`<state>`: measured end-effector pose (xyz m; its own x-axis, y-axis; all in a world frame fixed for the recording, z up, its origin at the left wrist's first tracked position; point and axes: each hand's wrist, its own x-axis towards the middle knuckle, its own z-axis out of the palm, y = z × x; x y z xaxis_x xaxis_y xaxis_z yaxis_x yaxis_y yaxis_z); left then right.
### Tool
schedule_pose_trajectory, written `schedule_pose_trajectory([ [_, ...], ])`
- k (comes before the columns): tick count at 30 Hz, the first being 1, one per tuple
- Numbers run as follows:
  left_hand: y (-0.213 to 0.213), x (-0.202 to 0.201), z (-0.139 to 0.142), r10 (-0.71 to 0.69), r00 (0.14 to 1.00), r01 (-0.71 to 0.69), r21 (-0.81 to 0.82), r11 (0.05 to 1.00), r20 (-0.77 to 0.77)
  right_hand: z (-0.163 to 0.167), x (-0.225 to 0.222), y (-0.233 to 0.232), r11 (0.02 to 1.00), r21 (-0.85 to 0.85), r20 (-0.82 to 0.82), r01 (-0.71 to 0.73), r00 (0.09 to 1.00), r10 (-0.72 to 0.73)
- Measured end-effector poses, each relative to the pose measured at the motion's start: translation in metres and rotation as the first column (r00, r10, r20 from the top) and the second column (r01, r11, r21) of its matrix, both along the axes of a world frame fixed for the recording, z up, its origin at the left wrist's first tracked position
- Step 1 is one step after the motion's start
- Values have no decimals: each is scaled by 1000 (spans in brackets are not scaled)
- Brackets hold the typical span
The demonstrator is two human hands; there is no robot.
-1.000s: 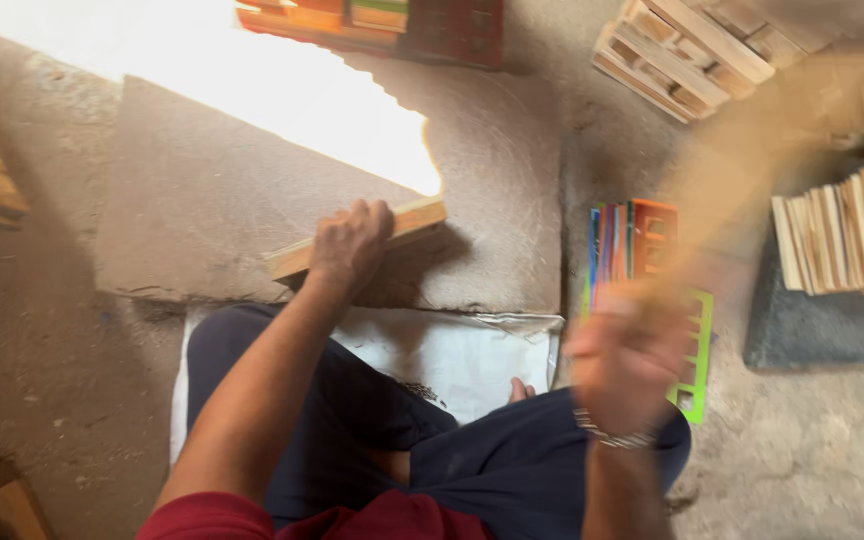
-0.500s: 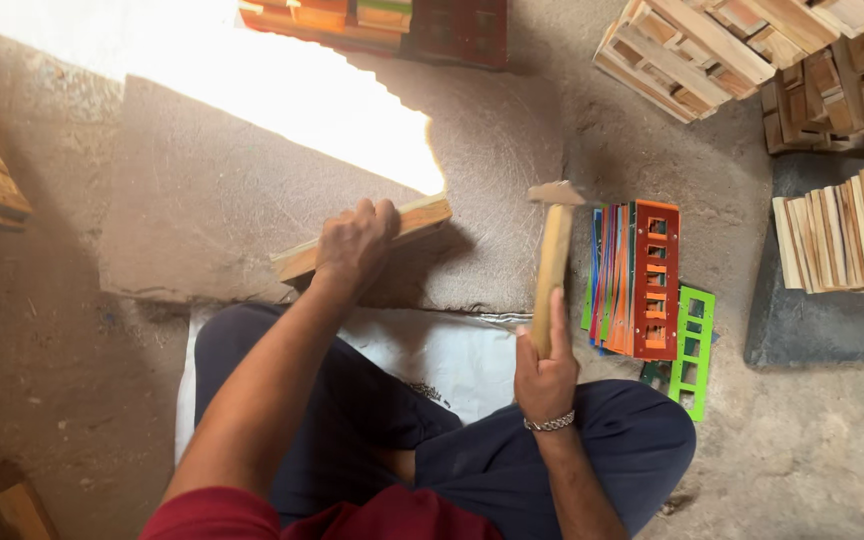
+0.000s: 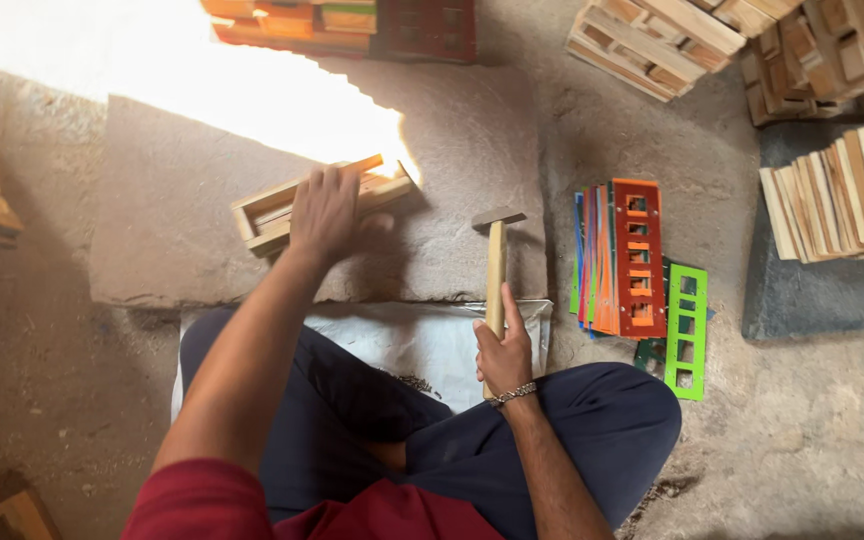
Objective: The person sits on the floor and assembles small wooden frames by placing nails and hammering them into red plastic jigs. The person repeatedly picks up a frame, inserts nails, hammers them, and stacks the completed frames.
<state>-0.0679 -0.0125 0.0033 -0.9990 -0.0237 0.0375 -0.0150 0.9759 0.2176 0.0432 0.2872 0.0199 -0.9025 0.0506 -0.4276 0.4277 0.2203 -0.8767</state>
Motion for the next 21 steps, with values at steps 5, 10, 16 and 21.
schedule_pose_trajectory([
  [5,11,21,-26,163,982,-178,178,968,94,2,-3,4,1000,-8,0,-3,1000,3],
  [10,-27,11,-7,-159,919,-73,551,831,361,3,-1,7,999,-45,9,-11,1000,12],
  [16,-15,31,22,-97,906,-37,306,951,411,4,7,4,984,130,-50,-119,991,126],
  [21,7,62,25,35,999,-36,152,988,8,40,6,2,879,416,-516,-234,735,440],
])
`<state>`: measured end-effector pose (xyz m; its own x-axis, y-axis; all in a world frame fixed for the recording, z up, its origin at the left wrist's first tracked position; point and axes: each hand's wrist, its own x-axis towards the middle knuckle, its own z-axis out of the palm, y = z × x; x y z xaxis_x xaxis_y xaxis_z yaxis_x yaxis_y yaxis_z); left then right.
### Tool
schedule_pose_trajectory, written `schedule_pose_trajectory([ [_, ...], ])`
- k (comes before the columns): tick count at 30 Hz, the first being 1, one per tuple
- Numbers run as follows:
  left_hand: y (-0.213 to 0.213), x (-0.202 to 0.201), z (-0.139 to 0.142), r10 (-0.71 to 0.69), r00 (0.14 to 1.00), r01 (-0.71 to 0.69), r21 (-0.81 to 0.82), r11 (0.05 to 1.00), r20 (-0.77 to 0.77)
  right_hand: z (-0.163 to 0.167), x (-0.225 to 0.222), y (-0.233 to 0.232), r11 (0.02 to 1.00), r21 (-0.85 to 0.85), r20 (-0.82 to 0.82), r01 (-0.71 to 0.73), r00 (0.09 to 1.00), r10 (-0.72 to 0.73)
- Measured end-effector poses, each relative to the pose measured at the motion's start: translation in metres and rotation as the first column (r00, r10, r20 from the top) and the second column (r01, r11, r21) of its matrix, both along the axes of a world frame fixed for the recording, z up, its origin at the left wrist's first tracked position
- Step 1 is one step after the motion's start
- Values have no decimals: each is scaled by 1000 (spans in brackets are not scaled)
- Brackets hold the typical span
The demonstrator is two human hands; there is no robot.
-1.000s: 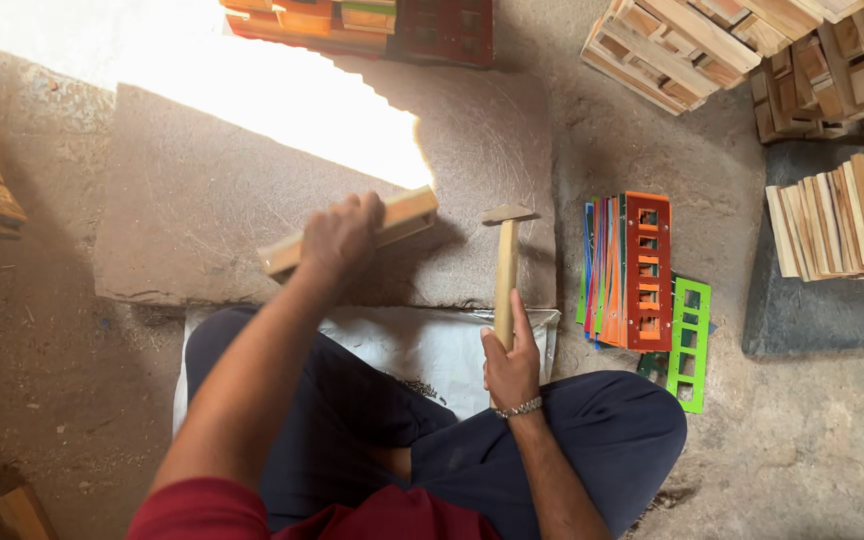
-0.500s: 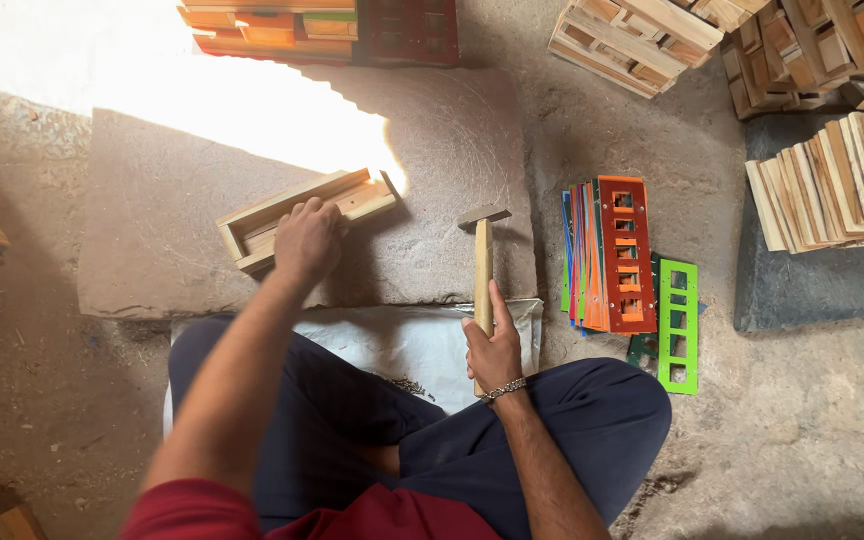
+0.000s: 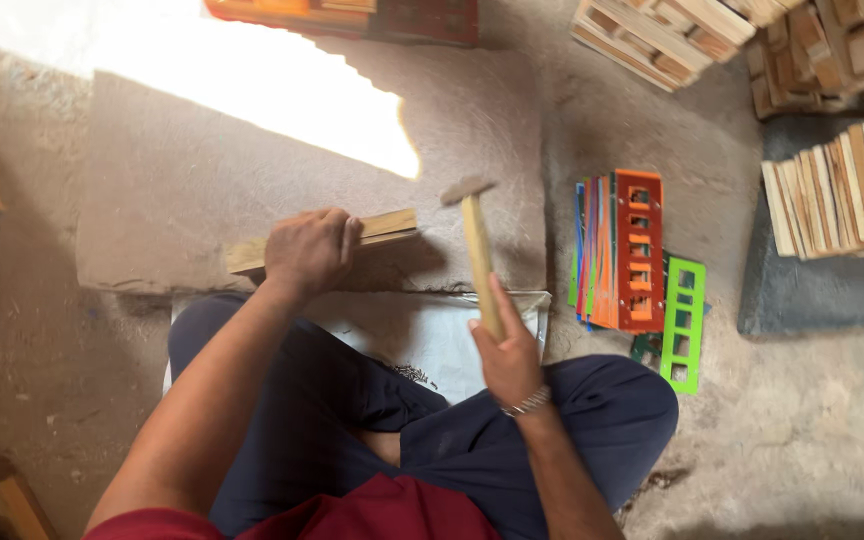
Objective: The person sits on the floor and assembles small wooden frames by placing nails and hammering them into red plastic jigs. The person repeatedly picks up a frame, inserts nails, hammers them, and stacks the completed frames.
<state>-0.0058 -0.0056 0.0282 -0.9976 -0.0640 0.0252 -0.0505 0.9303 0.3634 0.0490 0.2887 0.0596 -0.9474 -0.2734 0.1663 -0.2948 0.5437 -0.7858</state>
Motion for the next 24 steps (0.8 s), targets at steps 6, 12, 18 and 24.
schedule_pose_trajectory([
  [6,-10,-5,-6,17,988,-21,27,999,155,60,5,10,948,-265,-276,174,929,-248],
  [12,-20,0,-15,-14,995,22,79,997,-100,9,15,-33,968,142,-567,206,819,-91],
  [18,-22,0,-18,-12,999,13,28,1000,-38,23,-5,-16,988,-15,-181,155,971,-155],
  [24,-21,-3,-14,-9,994,3,54,999,113,27,8,-18,728,457,-853,511,483,197],
])
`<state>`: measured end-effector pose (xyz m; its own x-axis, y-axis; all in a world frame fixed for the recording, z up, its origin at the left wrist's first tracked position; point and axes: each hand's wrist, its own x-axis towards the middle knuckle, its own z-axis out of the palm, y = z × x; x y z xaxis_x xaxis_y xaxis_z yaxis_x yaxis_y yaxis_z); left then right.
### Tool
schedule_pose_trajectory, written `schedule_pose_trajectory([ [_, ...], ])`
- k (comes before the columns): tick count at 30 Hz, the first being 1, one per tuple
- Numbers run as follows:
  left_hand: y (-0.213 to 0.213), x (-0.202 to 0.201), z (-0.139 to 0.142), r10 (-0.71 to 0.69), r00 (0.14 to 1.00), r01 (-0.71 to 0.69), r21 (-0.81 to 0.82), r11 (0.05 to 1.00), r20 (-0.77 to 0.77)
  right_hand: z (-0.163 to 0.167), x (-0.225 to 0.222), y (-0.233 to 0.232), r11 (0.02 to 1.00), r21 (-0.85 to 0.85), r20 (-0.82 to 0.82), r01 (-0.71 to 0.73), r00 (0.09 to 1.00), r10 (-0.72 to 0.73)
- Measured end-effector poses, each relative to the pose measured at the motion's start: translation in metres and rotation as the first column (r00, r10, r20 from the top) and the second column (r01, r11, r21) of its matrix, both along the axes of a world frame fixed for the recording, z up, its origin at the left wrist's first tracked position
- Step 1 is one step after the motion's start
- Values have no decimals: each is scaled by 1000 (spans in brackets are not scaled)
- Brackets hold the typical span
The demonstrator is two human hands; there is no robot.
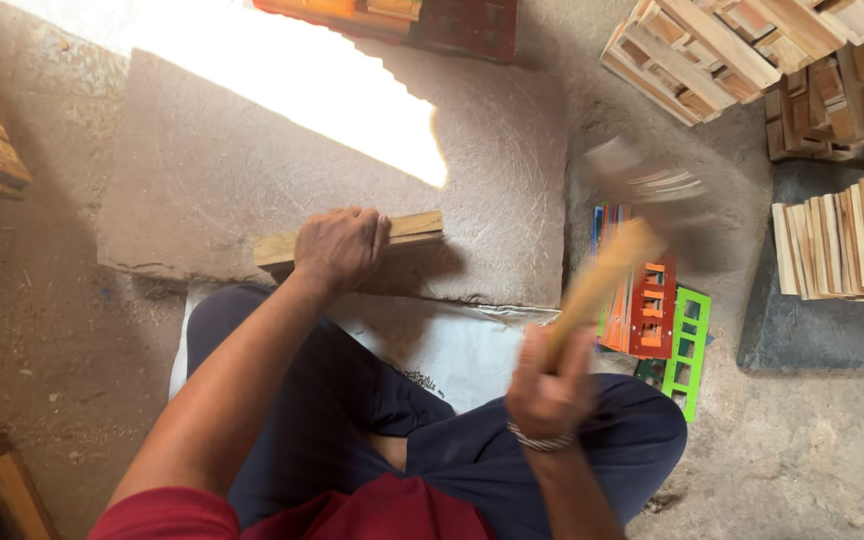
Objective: The person sits on the floor and assembles small wooden frames by placing nails and hammering them into red plastic jigs. The person repeatedly picks up a frame, inserts nails, hammers them, and stacks the completed frames.
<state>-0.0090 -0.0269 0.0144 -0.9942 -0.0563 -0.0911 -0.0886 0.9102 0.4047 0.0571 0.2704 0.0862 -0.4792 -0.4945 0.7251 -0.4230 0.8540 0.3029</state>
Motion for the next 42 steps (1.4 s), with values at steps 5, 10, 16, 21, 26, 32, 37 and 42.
schedule_pose_trajectory([
  [5,0,3,-4,-1,980,4,15,1000,-200,-47,12,-12,829,-312,932,464,317,173],
  [10,6,4,-4,-9,999,7,-41,999,-39,-51,7,3,769,-637,592,55,673,442],
  [16,-5,21,0,-199,971,211,78,974,-133,-60,-4,5,343,-483,784,805,223,580],
  [21,1,20,-24,-301,945,265,-240,934,-128,-73,-15,16,210,-519,593,829,172,787],
  [26,18,26,-47,-273,910,176,-304,936,-312,-81,-24,18,228,-455,650,861,146,746],
  [32,-27,34,-28,208,856,-219,34,975,-473,-84,-22,13,257,-408,702,876,121,702],
  [37,-65,32,-11,641,740,-672,189,716,205,-86,-23,12,269,-406,709,873,116,696],
  [42,-62,24,-22,573,809,-585,89,806,131,-93,-21,15,207,-471,644,858,174,745],
])
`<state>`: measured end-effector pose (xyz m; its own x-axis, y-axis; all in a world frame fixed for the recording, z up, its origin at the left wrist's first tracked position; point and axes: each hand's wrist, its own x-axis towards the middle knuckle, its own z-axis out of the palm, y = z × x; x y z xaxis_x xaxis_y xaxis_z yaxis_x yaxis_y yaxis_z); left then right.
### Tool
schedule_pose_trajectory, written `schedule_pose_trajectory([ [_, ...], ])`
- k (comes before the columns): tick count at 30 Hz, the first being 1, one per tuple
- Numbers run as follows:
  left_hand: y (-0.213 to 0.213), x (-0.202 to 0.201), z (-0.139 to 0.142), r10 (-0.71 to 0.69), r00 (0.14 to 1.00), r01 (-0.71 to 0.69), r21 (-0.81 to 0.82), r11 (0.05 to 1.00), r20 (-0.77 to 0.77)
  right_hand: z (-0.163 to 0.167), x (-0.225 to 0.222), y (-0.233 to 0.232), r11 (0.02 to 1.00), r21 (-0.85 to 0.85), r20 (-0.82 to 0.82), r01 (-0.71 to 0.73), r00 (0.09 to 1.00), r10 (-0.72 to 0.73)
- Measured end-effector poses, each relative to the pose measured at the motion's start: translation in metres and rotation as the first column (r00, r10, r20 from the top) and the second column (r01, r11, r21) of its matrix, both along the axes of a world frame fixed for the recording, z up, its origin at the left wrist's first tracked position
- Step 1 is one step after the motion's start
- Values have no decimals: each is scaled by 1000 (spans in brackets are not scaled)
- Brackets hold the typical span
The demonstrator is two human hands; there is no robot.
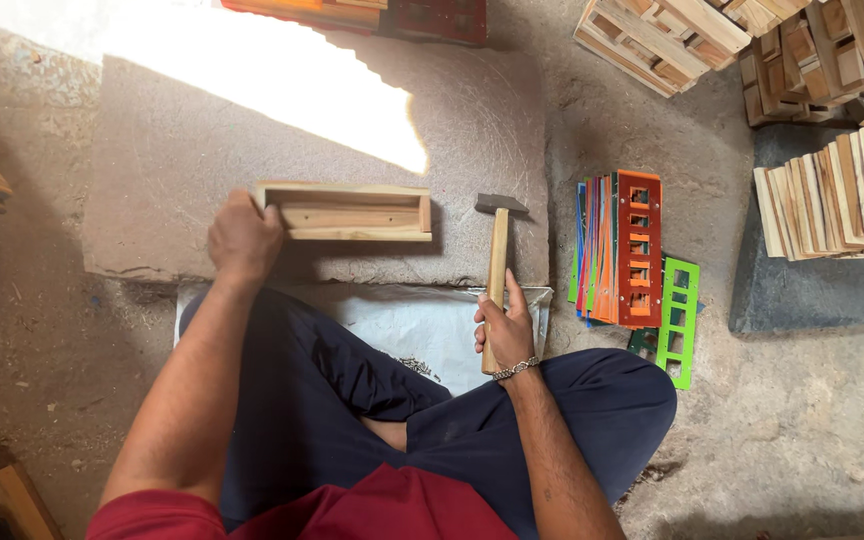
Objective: The person sits on the floor and assembles small wooden frames by placing nails and hammering them into red plastic jigs. The person repeatedly picks up a frame, inserts nails, hammers them, and stacks the completed frames.
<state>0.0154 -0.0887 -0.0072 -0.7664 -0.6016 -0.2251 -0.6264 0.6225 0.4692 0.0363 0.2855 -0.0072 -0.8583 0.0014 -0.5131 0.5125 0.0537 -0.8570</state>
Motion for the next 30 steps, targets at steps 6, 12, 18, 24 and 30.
schedule_pose_trajectory([
  [6,27,-3,-16,48,941,-51,-1,999,-336,-6,2,1,999,-10,-13,35,999,-35],
  [12,31,15,-27,-218,834,131,-202,970,-507,-4,5,-1,998,17,-18,58,998,-58],
  [18,32,11,-26,-143,833,330,273,904,-535,-2,12,-6,988,143,-113,67,992,-51],
  [24,35,8,-31,-293,815,413,146,899,-501,30,45,-22,870,474,-379,131,923,67],
  [30,30,10,-28,-244,837,395,231,889,-490,95,59,-55,725,647,-495,-235,593,634],
])
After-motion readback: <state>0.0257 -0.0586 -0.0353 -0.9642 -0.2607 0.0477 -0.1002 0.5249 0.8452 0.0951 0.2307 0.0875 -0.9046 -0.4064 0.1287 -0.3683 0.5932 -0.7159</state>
